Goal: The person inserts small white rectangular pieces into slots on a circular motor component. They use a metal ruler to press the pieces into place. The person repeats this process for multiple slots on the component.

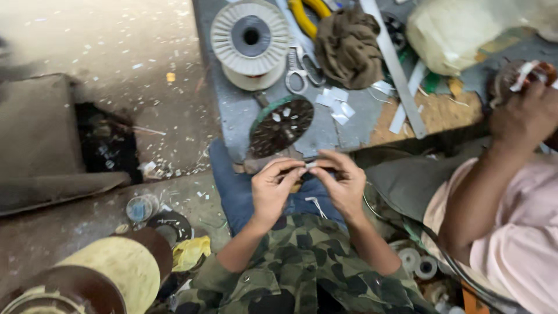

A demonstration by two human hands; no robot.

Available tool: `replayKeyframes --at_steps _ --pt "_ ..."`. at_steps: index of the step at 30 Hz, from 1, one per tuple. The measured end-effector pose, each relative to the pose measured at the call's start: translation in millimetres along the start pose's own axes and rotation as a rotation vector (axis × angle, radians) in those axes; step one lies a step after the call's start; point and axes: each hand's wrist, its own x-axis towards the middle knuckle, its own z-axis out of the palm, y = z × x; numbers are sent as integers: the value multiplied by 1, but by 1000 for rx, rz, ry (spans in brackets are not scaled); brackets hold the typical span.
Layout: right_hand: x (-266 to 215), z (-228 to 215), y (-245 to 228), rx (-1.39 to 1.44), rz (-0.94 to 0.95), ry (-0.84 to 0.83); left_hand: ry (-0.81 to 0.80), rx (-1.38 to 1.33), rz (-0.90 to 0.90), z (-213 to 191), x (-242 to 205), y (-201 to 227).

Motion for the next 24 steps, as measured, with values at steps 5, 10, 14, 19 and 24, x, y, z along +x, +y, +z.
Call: replayKeyframes --at_steps 5,10,14,19,24 --pt "0 -3 -8 -224 -190 -61 7 82 -61 0 -3 -2" --pt "2 -1 -10 -268 -270 -77 -8 144 -41 -2 -4 4" --pt "2 -3 -15 -203 -294 -153 37 230 -57 -6 -6 13" --pt "1 -1 -19 -88 -251 -193 33 217 -128 -6 -7 14" --pt "2 -2 -21 -67 -289 -219 43 167 -103 -5 -9 12"
